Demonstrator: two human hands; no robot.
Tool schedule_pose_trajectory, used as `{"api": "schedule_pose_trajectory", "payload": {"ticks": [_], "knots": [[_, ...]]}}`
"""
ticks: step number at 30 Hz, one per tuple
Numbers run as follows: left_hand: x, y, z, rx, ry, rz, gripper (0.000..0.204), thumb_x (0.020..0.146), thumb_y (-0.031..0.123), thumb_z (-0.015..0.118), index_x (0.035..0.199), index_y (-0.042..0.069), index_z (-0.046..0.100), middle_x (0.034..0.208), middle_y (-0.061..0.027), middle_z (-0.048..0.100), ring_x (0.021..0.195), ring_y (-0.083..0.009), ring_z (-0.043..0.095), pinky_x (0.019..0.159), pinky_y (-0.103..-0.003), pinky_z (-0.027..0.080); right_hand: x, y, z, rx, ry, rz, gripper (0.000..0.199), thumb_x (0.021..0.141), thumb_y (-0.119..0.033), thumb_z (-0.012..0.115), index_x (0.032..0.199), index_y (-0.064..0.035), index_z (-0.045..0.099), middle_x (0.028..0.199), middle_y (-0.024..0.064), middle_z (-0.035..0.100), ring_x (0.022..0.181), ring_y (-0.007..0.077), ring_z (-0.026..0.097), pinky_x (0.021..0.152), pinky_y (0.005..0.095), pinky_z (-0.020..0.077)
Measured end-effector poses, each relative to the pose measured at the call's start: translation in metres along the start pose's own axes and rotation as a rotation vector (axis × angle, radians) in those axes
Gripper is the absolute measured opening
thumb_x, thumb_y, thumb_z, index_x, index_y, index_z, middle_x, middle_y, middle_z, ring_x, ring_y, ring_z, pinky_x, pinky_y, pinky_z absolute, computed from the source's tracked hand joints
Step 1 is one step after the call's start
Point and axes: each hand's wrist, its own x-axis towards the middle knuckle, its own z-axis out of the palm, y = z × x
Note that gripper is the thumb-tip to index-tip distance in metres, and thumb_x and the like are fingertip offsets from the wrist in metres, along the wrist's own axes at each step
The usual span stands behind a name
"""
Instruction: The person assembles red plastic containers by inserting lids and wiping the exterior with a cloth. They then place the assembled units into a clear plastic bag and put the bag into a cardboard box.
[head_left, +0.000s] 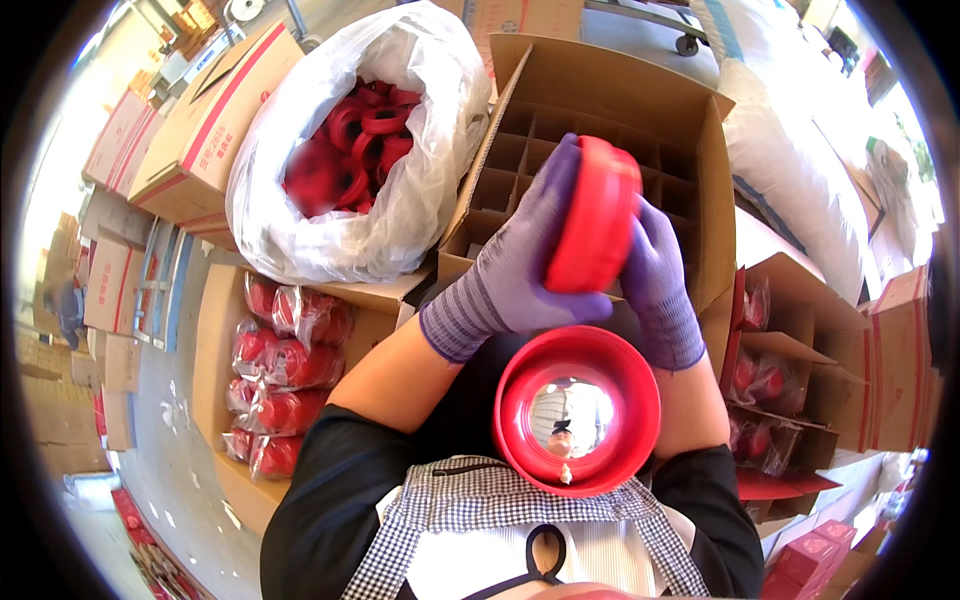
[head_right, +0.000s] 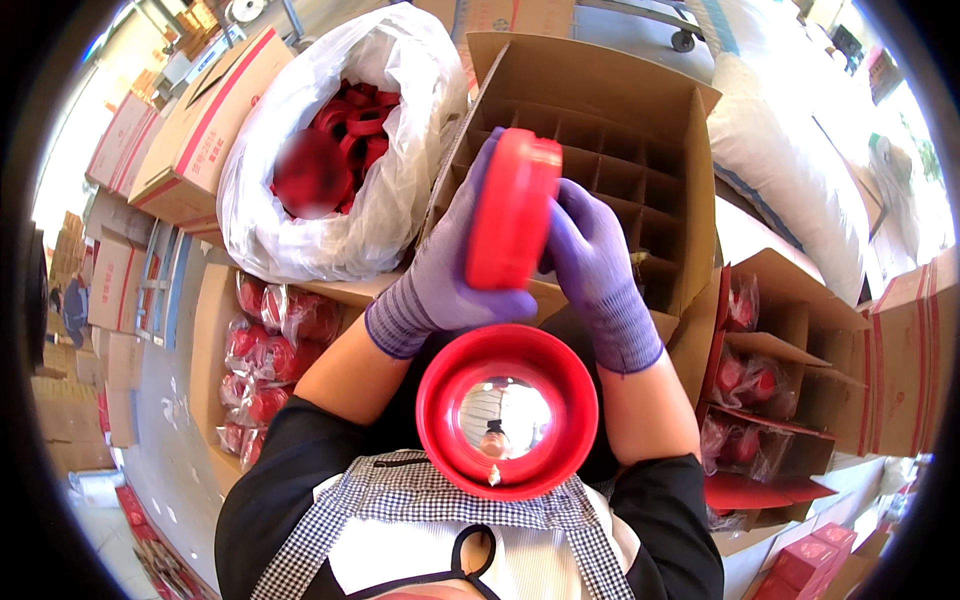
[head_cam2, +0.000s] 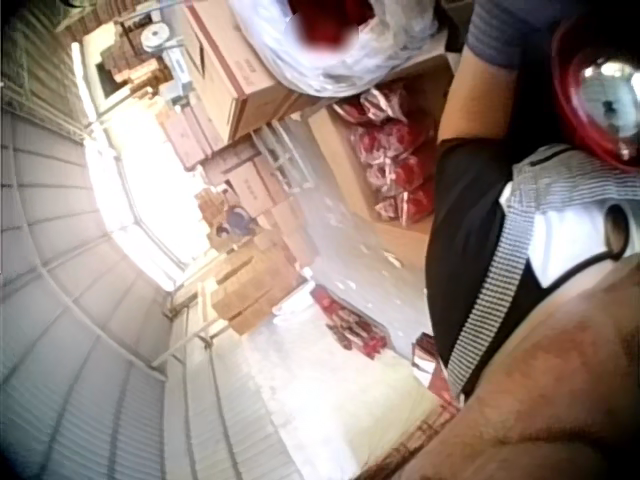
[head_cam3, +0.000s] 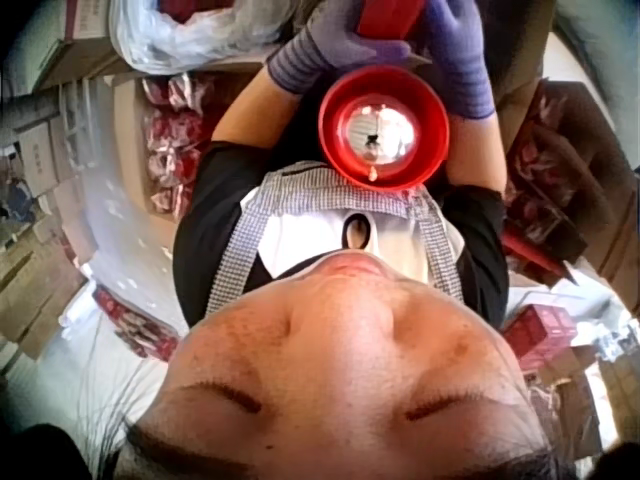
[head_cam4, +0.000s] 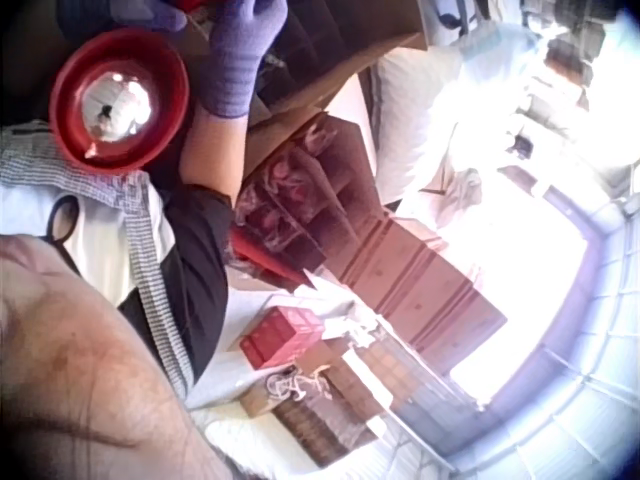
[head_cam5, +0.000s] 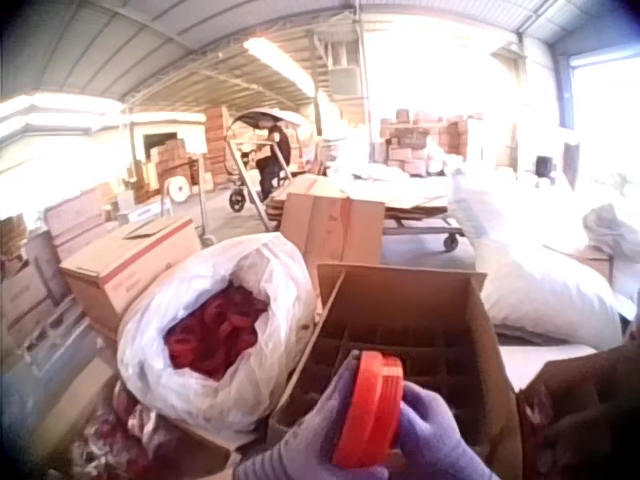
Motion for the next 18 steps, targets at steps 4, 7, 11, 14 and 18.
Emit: {"api": "schedule_pose_trajectory", "payload": {"ticks": [4, 7, 11, 14, 18], "knots": [[-0.001, -0.005, 0.0, -0.714, 0.051, -0.267, 0.099, 0.08, 0.025, 0.078, 0.158, -0.001, 0.023, 0.152, -0.0141, 0.045, 0.135, -0.0268, 0.051, 0.115, -0.04, 0.038, 0.012, 0.003, 0.001, -0.22, 0.101, -0.001, 0.04, 0.1, -0.037, 0.059, 0.105, 0.0016, 0.069, 0.078, 0.0117, 0.067, 0.073, 0.0206, 0.066, 0.071, 0.0346, 0.052], [-0.001, -0.009, 0.0, -0.915, 0.093, -0.226, 0.093, 0.087, 0.035, 0.073, 0.157, -0.001, 0.024, 0.15, -0.0142, 0.046, 0.134, -0.0267, 0.051, 0.114, -0.041, 0.039, 0.002, 0.008, 0.012, -0.45, 0.195, -0.472, 0.053, 0.09, -0.025, 0.073, 0.136, -0.0057, 0.056, 0.102, 0.0197, 0.067, 0.092, 0.0313, 0.069, 0.081, 0.038, 0.0551], [-0.01, -0.009, 0.008, -0.922, 0.121, -0.241, 0.096, 0.089, 0.048, 0.072, 0.156, -0.001, 0.024, 0.151, -0.0161, 0.045, 0.138, -0.0274, 0.047, 0.115, -0.041, 0.037, -0.003, 0.004, 0.002, -0.658, 0.05, -0.52, 0.071, 0.083, -0.022, 0.079, 0.143, -0.0038, 0.047, 0.115, 0.0241, 0.064, 0.104, 0.0402, 0.067, 0.086, 0.0426, 0.0558], [-0.007, -0.01, -0.001, -0.649, 0.037, -0.194, 0.097, 0.087, 0.041, 0.073, 0.157, -0.002, 0.023, 0.151, -0.0165, 0.044, 0.139, -0.0262, 0.045, 0.117, -0.04, 0.034, -0.002, 0.002, 0.012, -0.493, 0.124, -0.421, 0.048, 0.093, -0.03, 0.07, 0.129, -0.0015, 0.055, 0.102, 0.023, 0.069, 0.095, 0.0408, 0.069, 0.083, 0.0426, 0.0548], [-0.004, -0.009, -0.002, -0.489, 0.129, -0.177, 0.091, 0.087, 0.037, 0.073, 0.156, -0.003, 0.028, 0.15, -0.016, 0.045, 0.136, -0.0249, 0.048, 0.115, -0.038, 0.035, 0.011, 0.001, 0.005, -0.184, -0.001, -0.003, 0.045, 0.098, -0.04, 0.058, 0.117, 0.0012, 0.062, 0.093, 0.0205, 0.071, 0.088, 0.0351, 0.071, 0.079, 0.0399, 0.0543]]}}
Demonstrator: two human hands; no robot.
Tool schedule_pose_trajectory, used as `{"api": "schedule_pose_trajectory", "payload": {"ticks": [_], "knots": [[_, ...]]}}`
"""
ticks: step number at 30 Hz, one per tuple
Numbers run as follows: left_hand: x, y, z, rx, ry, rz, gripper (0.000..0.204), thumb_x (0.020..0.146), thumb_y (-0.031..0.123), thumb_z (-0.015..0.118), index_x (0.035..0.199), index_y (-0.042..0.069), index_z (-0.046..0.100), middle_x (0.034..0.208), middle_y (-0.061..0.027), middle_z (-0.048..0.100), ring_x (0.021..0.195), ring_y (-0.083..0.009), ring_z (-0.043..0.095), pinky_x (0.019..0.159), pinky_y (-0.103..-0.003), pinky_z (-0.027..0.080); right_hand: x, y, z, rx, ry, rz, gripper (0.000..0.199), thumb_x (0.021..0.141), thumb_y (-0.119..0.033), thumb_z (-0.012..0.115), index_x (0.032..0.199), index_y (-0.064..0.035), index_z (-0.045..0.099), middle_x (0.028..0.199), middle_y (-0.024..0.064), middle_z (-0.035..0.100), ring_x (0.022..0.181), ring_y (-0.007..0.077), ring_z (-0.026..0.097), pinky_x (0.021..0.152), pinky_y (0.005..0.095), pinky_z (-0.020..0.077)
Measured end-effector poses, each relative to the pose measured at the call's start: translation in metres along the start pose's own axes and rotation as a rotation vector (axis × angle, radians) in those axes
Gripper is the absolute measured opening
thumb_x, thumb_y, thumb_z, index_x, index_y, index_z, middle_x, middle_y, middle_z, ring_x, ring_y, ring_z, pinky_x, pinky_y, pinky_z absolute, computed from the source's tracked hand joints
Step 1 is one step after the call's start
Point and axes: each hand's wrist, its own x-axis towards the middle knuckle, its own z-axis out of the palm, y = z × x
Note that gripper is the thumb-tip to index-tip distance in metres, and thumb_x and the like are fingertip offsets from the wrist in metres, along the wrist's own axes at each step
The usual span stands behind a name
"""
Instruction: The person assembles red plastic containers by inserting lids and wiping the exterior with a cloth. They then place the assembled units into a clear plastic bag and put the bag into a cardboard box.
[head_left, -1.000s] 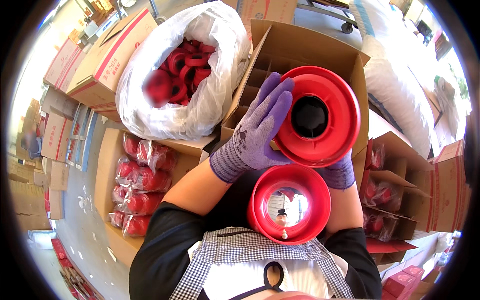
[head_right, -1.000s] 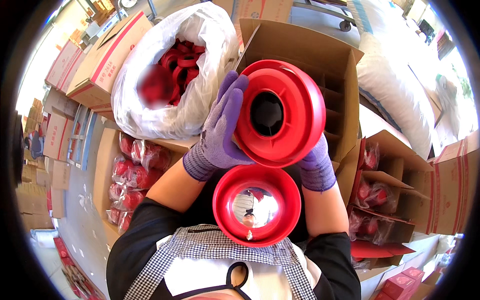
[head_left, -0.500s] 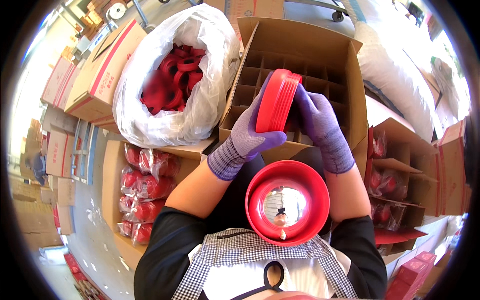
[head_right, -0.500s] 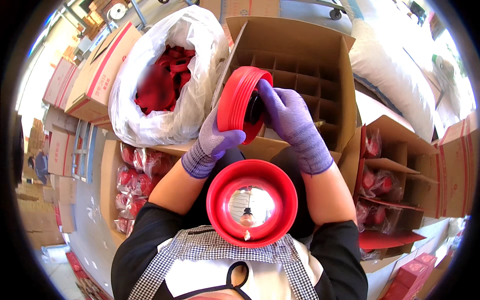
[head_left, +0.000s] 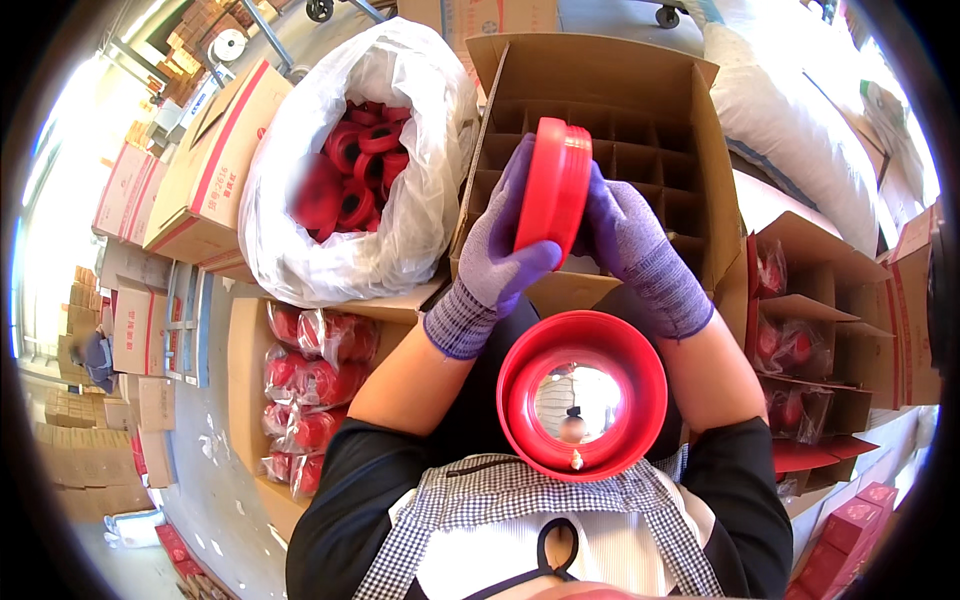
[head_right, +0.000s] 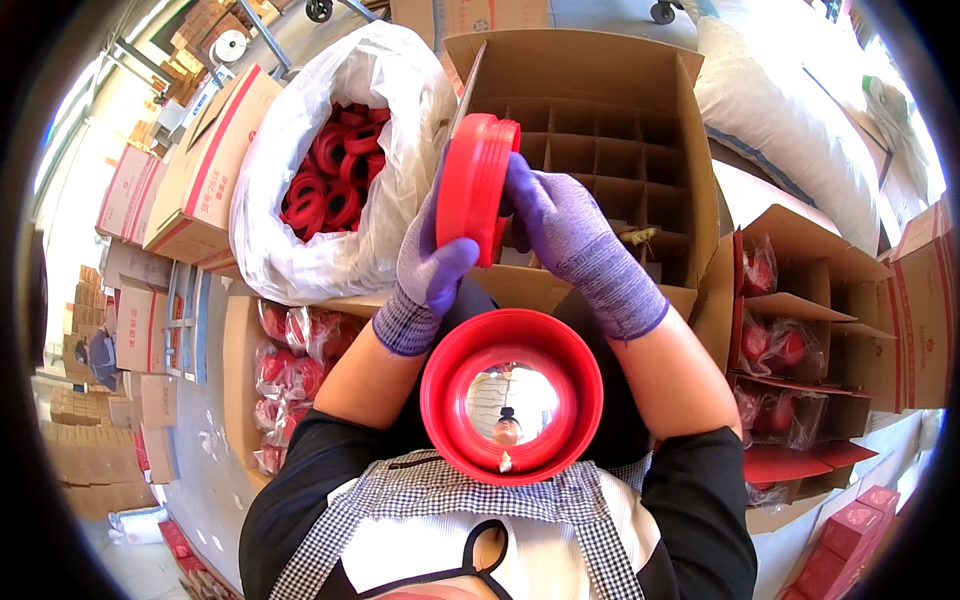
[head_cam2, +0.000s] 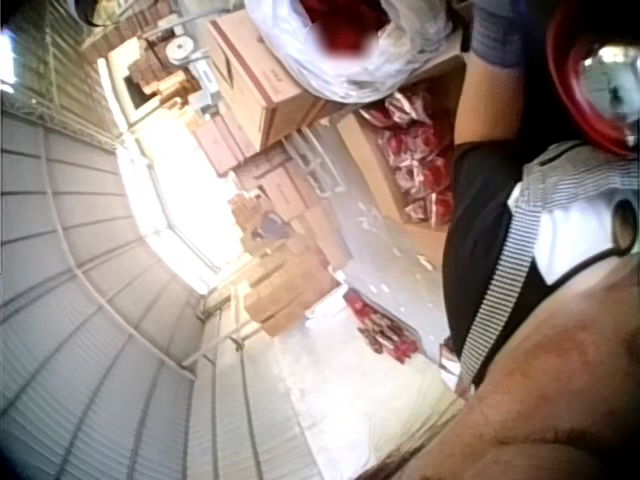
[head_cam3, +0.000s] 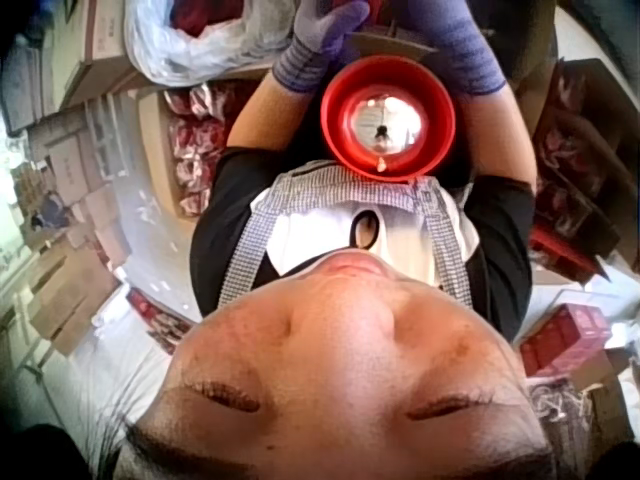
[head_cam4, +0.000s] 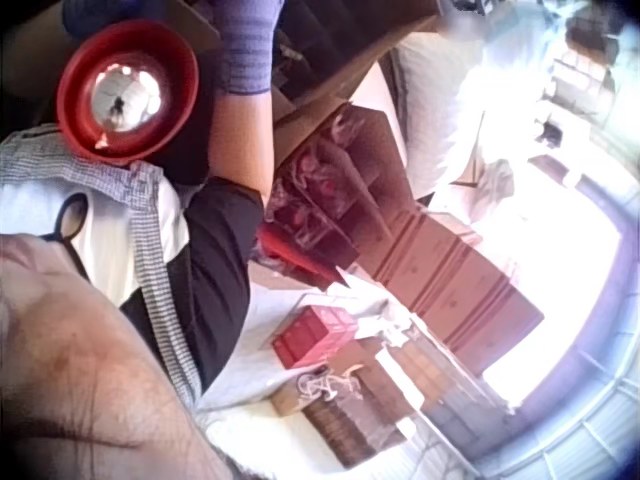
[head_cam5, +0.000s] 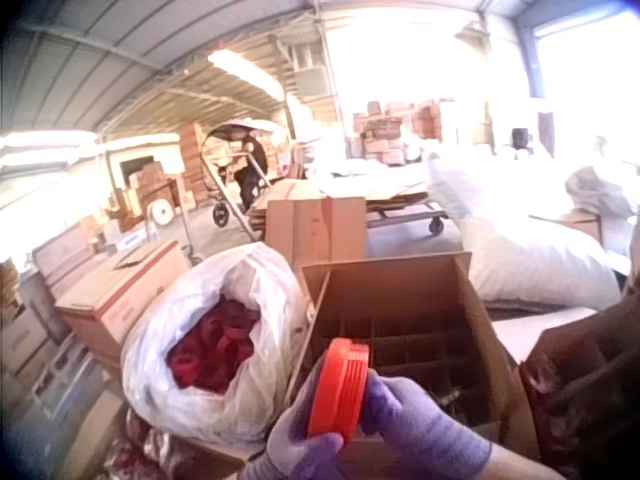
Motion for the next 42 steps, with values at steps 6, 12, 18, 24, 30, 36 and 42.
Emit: {"api": "schedule_pose_trajectory", "payload": {"ticks": [6, 12, 18, 24, 30, 36, 42], "knots": [[-0.006, 0.007, 0.014, -0.285, 0.102, -0.055, 0.085, 0.09, 0.041, 0.07, 0.153, -0.003, 0.033, 0.142, -0.0159, 0.054, 0.127, -0.0241, 0.055, 0.108, -0.038, 0.043, -0.006, 0.007, -0.004, -0.609, 0.155, -0.698, 0.068, 0.085, -0.027, 0.076, 0.14, 0.0003, 0.047, 0.12, 0.0227, 0.063, 0.101, 0.0356, 0.068, 0.086, 0.0412, 0.0547], [0.0, -0.001, -0.001, 0.356, 0.032, 0.057, 0.091, 0.085, 0.036, 0.073, 0.155, -0.004, 0.031, 0.157, -0.0223, 0.035, 0.143, -0.0306, 0.039, 0.115, -0.042, 0.035, 0.006, 0.021, 0.015, 0.143, 0.076, -0.236, 0.041, 0.096, -0.035, 0.064, 0.12, -0.0011, 0.061, 0.097, 0.0145, 0.07, 0.091, 0.0273, 0.069, 0.081, 0.0365, 0.0549], [-0.004, 0.006, 0.0, -0.174, 0.157, -0.045, 0.079, 0.094, 0.041, 0.063, 0.152, -0.004, 0.035, 0.144, -0.0163, 0.052, 0.133, -0.0279, 0.051, 0.112, -0.041, 0.04, 0.0, 0.005, 0.004, -0.21, 0.018, -0.17, 0.044, 0.086, -0.027, 0.074, 0.122, -0.0065, 0.06, 0.091, 0.0178, 0.067, 0.084, 0.0362, 0.069, 0.072, 0.0425, 0.0551], [-0.003, 0.025, 0.025, -0.083, 0.052, 0.039, 0.078, 0.097, 0.054, 0.054, 0.15, -0.001, 0.037, 0.146, -0.017, 0.05, 0.134, -0.03, 0.051, 0.114, -0.044, 0.039, -0.014, -0.005, 0.004, -0.534, 0.259, -0.658, 0.062, 0.086, -0.029, 0.076, 0.136, -0.0026, 0.05, 0.113, 0.021, 0.062, 0.1, 0.0406, 0.065, 0.084, 0.046, 0.053], [-0.004, 0.051, 0.02, 0.287, 0.019, 0.091, 0.077, 0.083, 0.015, 0.067, 0.15, -0.008, 0.039, 0.144, -0.0202, 0.052, 0.131, -0.0296, 0.054, 0.111, -0.038, 0.041, -0.018, -0.038, 0.0, 0.264, -0.042, 0.225, 0.062, 0.103, -0.057, 0.042, 0.097, -0.0009, 0.068, 0.074, 0.0101, 0.068, 0.059, 0.0191, 0.063, 0.059, 0.0349, 0.0524], [-0.037, 0.124, 0.017, 0.545, -0.396, 0.258, 0.072, 0.071, 0.038, 0.08, 0.132, 0.005, 0.061, 0.14, -0.0281, 0.055, 0.129, -0.0429, 0.056, 0.108, -0.05, 0.045, -0.089, 0.0, -0.01, 0.26, 0.153, -0.078, 0.052, 0.105, -0.049, 0.046, 0.11, -0.0023, 0.069, 0.092, 0.0065, 0.069, 0.081, 0.0133, 0.065, 0.07, 0.0277, 0.0522], [-0.038, 0.139, 0.037, 0.938, -0.811, 0.218, 0.074, 0.054, 0.05, 0.091, 0.116, 0.014, 0.074, 0.139, -0.0321, 0.055, 0.133, -0.0558, 0.048, 0.108, -0.06, 0.041, -0.147, 0.016, 0.017, 0.181, 0.077, -0.173, 0.048, 0.109, -0.032, 0.039, 0.141, 0.0017, 0.049, 0.137, 0.0179, 0.058, 0.126, 0.0265, 0.057, 0.109, 0.0368, 0.0433]]}}
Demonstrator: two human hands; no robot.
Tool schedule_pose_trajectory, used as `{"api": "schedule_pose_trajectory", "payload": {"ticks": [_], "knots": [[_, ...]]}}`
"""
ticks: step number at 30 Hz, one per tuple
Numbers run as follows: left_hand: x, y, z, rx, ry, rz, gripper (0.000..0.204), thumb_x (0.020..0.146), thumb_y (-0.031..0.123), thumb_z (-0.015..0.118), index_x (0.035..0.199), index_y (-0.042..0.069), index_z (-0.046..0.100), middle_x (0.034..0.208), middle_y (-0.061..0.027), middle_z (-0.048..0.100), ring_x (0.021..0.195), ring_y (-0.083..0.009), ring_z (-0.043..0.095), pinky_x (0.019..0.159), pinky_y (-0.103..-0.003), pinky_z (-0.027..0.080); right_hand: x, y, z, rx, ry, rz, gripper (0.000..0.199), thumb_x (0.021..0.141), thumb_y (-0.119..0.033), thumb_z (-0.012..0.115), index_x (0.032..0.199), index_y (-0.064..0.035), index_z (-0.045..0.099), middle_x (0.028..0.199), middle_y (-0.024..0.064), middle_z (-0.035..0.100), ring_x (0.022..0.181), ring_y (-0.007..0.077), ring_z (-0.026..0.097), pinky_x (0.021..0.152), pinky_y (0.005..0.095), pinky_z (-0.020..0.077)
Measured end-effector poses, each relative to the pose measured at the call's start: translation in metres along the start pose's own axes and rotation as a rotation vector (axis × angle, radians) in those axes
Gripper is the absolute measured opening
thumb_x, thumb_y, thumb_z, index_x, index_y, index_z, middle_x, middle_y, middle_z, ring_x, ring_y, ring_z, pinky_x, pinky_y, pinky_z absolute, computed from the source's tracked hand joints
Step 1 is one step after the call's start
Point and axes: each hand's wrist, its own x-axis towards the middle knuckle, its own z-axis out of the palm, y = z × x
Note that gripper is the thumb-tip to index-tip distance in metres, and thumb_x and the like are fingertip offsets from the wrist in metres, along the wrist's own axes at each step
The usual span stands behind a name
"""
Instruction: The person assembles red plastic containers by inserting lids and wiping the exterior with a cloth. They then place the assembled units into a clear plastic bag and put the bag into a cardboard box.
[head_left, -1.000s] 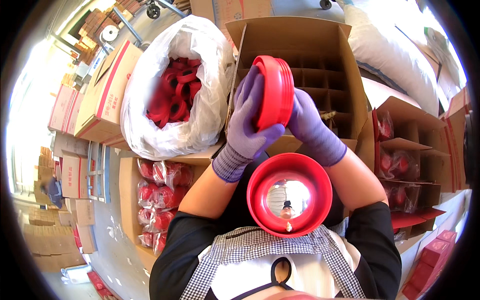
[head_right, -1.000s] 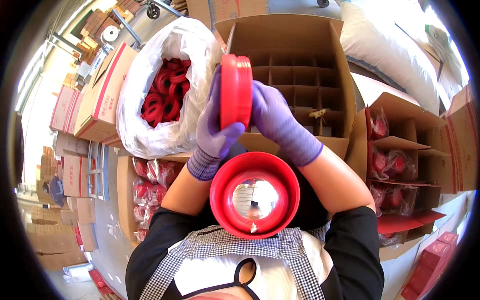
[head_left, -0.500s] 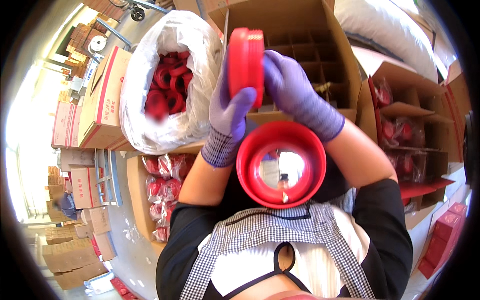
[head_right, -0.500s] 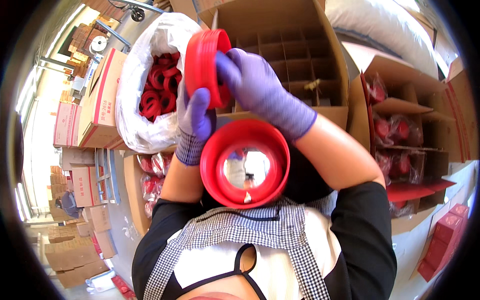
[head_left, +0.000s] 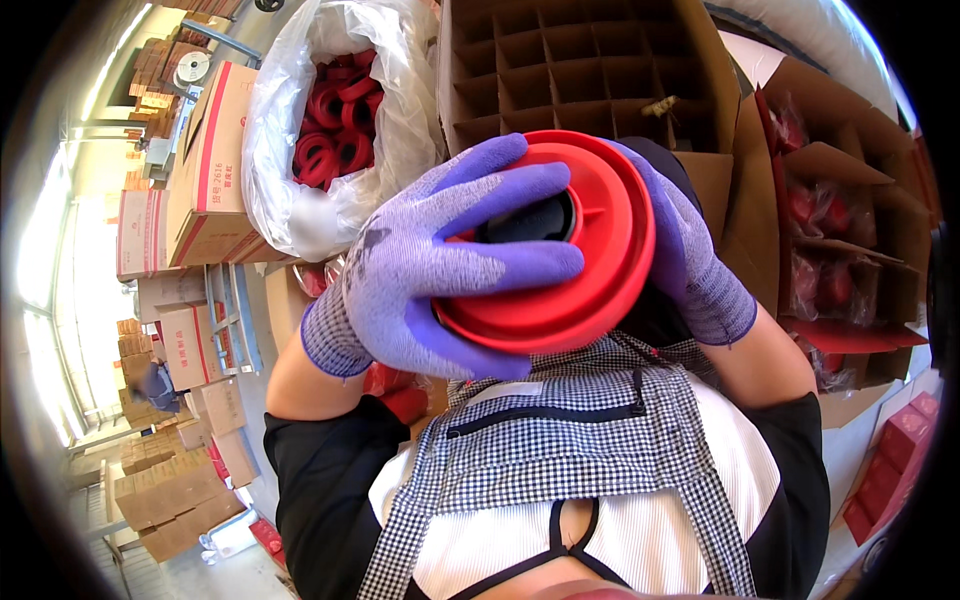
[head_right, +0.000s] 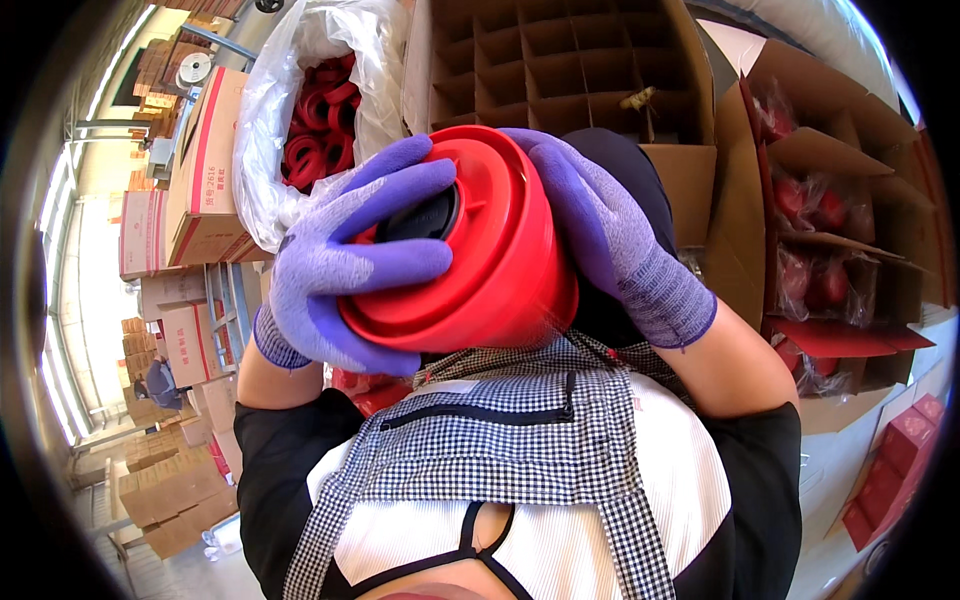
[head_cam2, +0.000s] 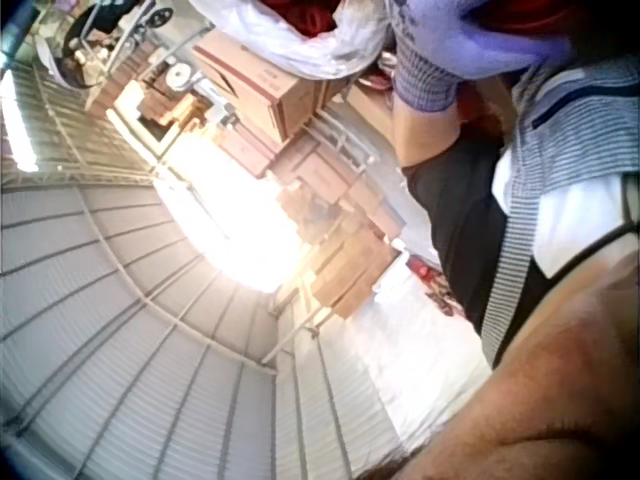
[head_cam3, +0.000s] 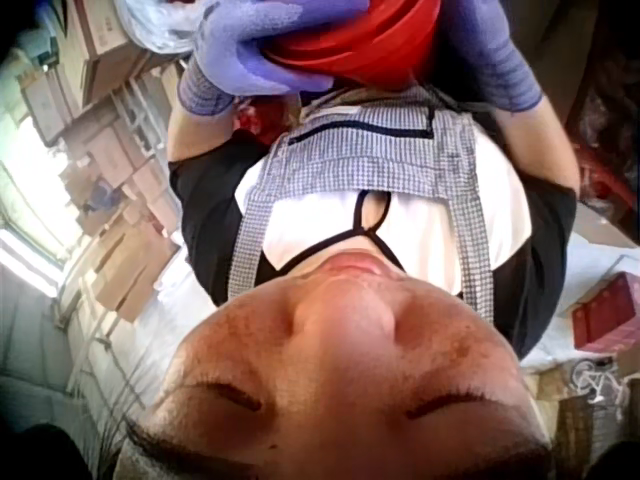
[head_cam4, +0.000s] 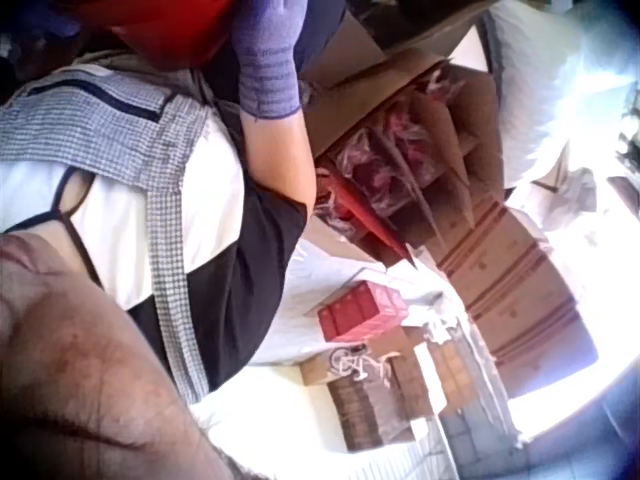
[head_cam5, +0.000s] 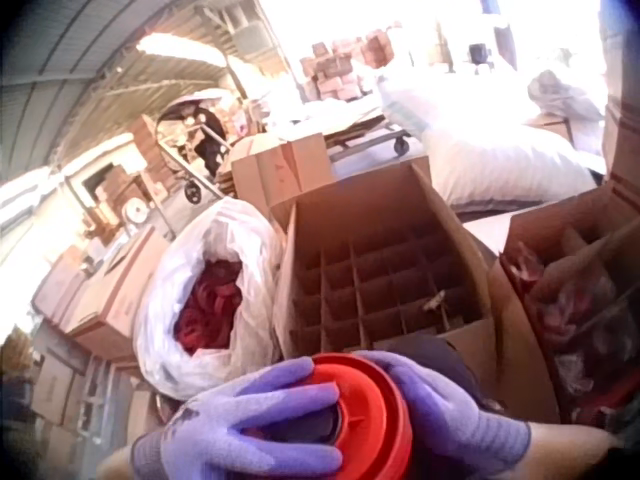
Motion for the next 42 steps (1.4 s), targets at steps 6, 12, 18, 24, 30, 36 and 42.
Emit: {"api": "schedule_pose_trajectory", "payload": {"ticks": [6, 12, 18, 24, 30, 36, 42], "knots": [[-0.016, -0.021, 0.007, -0.155, 0.059, 0.026, 0.077, 0.056, 0.049, 0.091, 0.12, 0.011, 0.072, 0.142, -0.0337, 0.052, 0.135, -0.0559, 0.046, 0.109, -0.06, 0.038, -0.017, 0.003, 0.019, 0.255, 0.021, 0.108, 0.062, 0.109, -0.044, 0.032, 0.148, 0.0035, 0.041, 0.145, 0.0197, 0.052, 0.135, 0.0282, 0.05, 0.116, 0.0386, 0.0351], [-0.026, -0.017, 0.017, -0.298, 0.153, -0.045, 0.056, 0.065, 0.047, 0.09, 0.11, 0.017, 0.074, 0.14, -0.0322, 0.054, 0.135, -0.0578, 0.044, 0.11, -0.062, 0.037, -0.032, 0.003, 0.024, 0.39, -0.046, 0.211, 0.092, 0.095, -0.061, 0.05, 0.153, 0.0062, 0.028, 0.154, 0.0208, 0.039, 0.142, 0.0307, 0.041, 0.119, 0.0427, 0.0292], [-0.029, -0.02, 0.017, -0.306, 0.175, -0.084, 0.036, 0.067, 0.029, 0.09, 0.099, 0.023, 0.075, 0.138, -0.0298, 0.057, 0.134, -0.0592, 0.044, 0.108, -0.063, 0.041, -0.043, 0.02, 0.028, 0.362, -0.224, 0.142, 0.121, 0.074, -0.069, 0.071, 0.156, 0.0047, 0.022, 0.157, 0.0206, 0.034, 0.144, 0.0325, 0.038, 0.12, 0.0454, 0.0284], [-0.027, -0.018, 0.016, -0.212, 0.142, -0.111, 0.038, 0.066, 0.031, 0.092, 0.1, 0.027, 0.073, 0.138, -0.0275, 0.058, 0.134, -0.0593, 0.045, 0.108, -0.064, 0.041, -0.042, 0.033, 0.028, 0.321, -0.281, 0.083, 0.135, 0.059, -0.068, 0.083, 0.156, 0.0033, 0.022, 0.157, 0.0206, 0.034, 0.144, 0.0339, 0.038, 0.12, 0.0466, 0.029], [-0.027, -0.022, 0.016, -0.159, 0.122, -0.107, 0.047, 0.065, 0.038, 0.092, 0.106, 0.024, 0.072, 0.14, -0.0274, 0.056, 0.135, -0.0559, 0.045, 0.11, -0.062, 0.039, -0.038, 0.036, 0.028, 0.304, -0.074, 0.121, 0.151, 0.043, -0.067, 0.094, 0.157, 0.0019, 0.021, 0.157, 0.0206, 0.034, 0.144, 0.0353, 0.038, 0.12, 0.0479, 0.0295], [-0.017, -0.061, -0.007, -0.159, -0.046, -0.022, 0.086, 0.06, 0.047, 0.091, 0.128, 0.001, 0.068, 0.147, -0.0331, 0.048, 0.137, -0.0501, 0.046, 0.114, -0.055, 0.035, 0.0, 0.016, 0.027, 0.416, -0.012, 0.166, 0.138, 0.058, -0.054, 0.095, 0.158, 0.0021, 0.019, 0.157, 0.0169, 0.037, 0.145, 0.0275, 0.037, 0.12, 0.0419, 0.0297], [-0.014, -0.071, -0.001, -0.337, 0.041, -0.256, 0.074, 0.071, 0.033, 0.088, 0.134, 0.002, 0.064, 0.144, -0.02, 0.056, 0.13, -0.0308, 0.057, 0.11, -0.041, 0.044, 0.047, -0.01, 0.013, 0.066, 0.138, -0.162, 0.084, 0.103, -0.067, 0.028, 0.15, 0.0015, 0.04, 0.141, 0.0196, 0.055, 0.132, 0.0269, 0.054, 0.114, 0.0398, 0.0391]]}}
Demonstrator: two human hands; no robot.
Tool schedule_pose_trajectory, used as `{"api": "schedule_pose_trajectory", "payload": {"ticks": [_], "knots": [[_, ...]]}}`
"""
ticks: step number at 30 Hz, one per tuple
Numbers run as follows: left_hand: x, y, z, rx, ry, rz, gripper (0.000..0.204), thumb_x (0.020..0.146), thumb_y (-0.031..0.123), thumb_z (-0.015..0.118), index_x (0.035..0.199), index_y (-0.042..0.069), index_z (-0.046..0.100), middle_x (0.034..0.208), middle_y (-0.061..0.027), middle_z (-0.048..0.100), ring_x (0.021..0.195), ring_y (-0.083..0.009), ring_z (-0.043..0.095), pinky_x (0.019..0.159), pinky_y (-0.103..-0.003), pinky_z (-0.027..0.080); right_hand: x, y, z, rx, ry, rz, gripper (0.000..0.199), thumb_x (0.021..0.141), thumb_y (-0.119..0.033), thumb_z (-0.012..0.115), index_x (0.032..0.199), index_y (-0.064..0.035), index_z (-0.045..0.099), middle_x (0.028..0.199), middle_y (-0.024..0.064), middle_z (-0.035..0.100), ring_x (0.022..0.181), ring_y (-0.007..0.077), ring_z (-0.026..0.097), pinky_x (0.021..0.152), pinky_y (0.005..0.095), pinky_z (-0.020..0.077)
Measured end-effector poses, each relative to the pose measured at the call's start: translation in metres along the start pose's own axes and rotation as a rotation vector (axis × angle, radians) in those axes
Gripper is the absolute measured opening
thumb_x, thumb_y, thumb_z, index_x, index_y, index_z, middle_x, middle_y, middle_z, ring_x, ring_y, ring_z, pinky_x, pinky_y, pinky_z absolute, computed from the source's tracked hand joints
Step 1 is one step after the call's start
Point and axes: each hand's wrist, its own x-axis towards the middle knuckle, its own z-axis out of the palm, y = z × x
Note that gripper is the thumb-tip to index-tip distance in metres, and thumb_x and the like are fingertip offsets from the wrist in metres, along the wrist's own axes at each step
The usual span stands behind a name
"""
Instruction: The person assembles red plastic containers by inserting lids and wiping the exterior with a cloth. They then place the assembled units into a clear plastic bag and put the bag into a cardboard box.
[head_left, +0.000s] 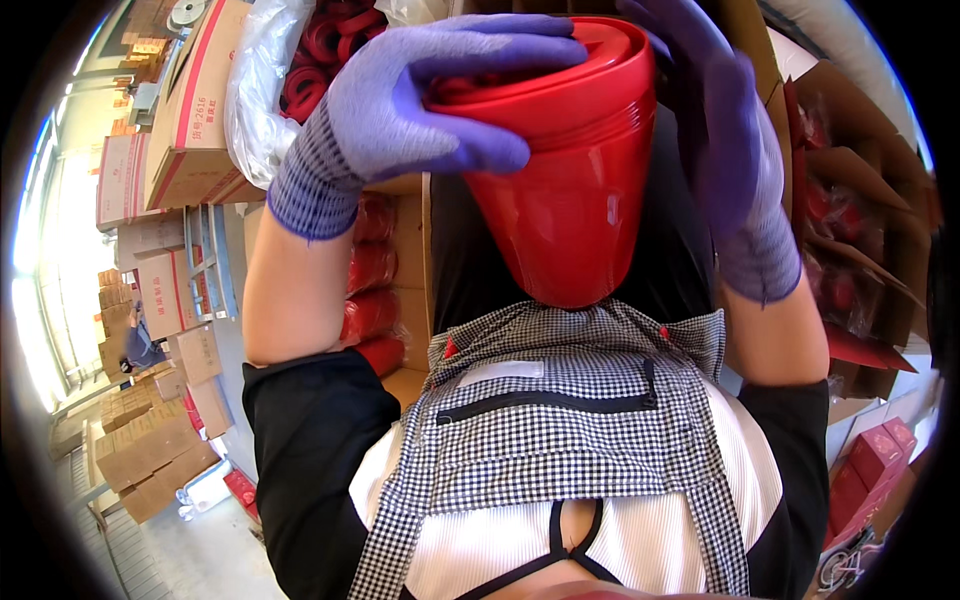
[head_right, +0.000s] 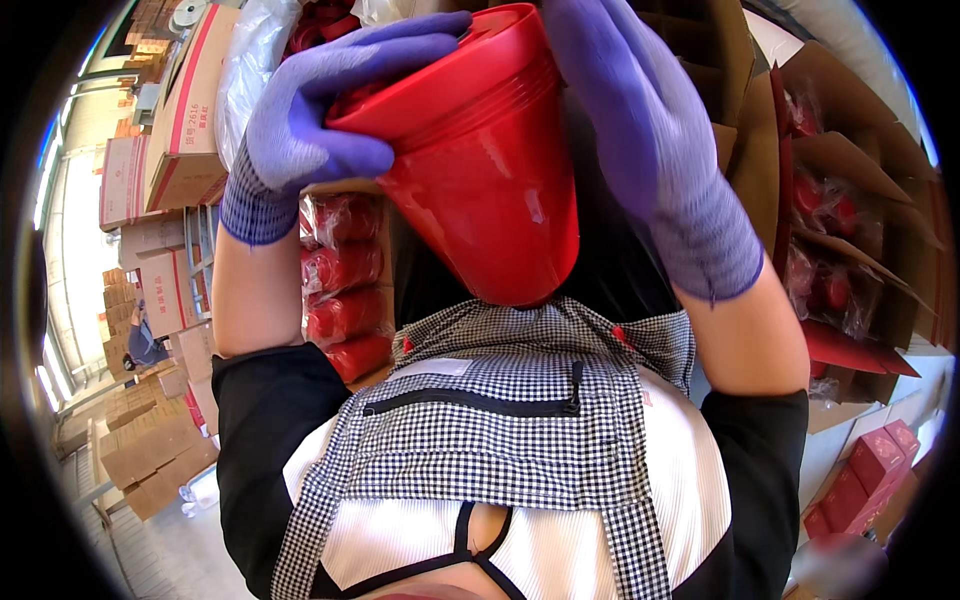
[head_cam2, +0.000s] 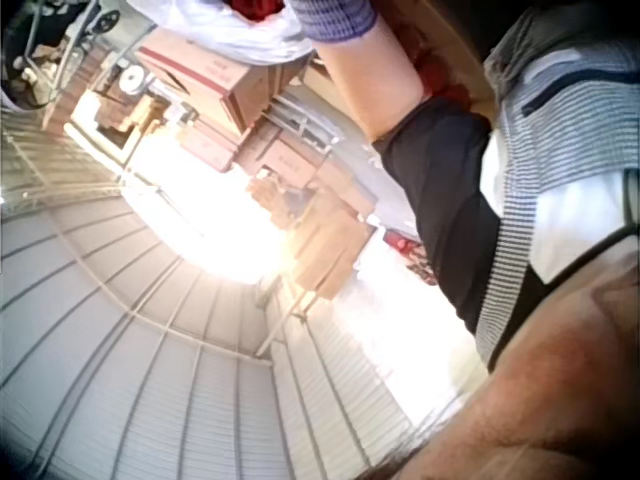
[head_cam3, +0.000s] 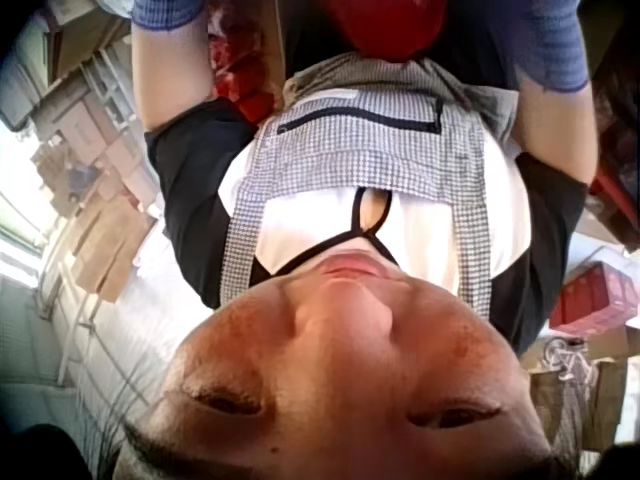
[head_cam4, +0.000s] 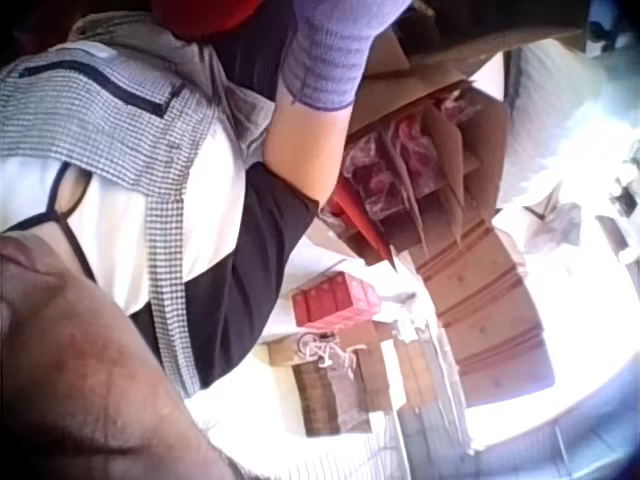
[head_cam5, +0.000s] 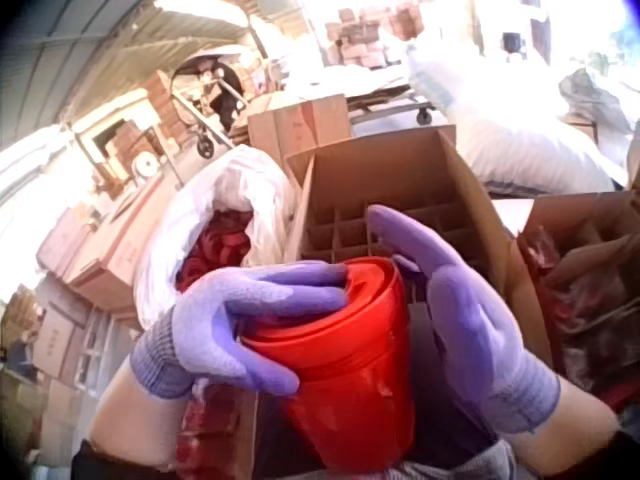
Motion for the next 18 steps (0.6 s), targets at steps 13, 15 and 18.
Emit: {"api": "schedule_pose_trajectory", "payload": {"ticks": [13, 15, 18], "knots": [[0.003, 0.002, 0.015, -0.125, 0.265, 0.136, 0.065, 0.062, 0.023, 0.09, 0.121, 0.002, 0.073, 0.125, -0.0197, 0.069, 0.121, -0.0327, 0.065, 0.109, -0.042, 0.046, 0.023, -0.035, 0.01, 0.44, 0.013, 0.341, 0.083, 0.101, -0.065, 0.042, 0.142, 0.0063, 0.045, 0.131, 0.0174, 0.06, 0.119, 0.023, 0.059, 0.107, 0.035, 0.0449], [0.009, 0.005, 0.005, 0.018, 0.182, 0.218, 0.067, 0.058, 0.023, 0.091, 0.119, 0.002, 0.074, 0.126, -0.0203, 0.069, 0.122, -0.0338, 0.064, 0.11, -0.043, 0.045, 0.023, -0.035, 0.009, 0.37, 0.006, 0.324, 0.083, 0.101, -0.066, 0.04, 0.142, 0.0057, 0.046, 0.132, 0.0177, 0.06, 0.12, 0.0237, 0.059, 0.108, 0.0353, 0.0447], [0.016, 0.004, 0.001, -0.023, 0.123, 0.266, 0.068, 0.056, 0.024, 0.092, 0.118, 0.002, 0.075, 0.127, -0.0208, 0.068, 0.122, -0.0363, 0.063, 0.11, -0.044, 0.045, 0.02, -0.025, 0.002, 0.336, -0.04, 0.296, 0.082, 0.103, -0.066, 0.031, 0.143, 0.003, 0.047, 0.135, 0.0182, 0.06, 0.123, 0.0254, 0.059, 0.109, 0.0366, 0.0446]]}}
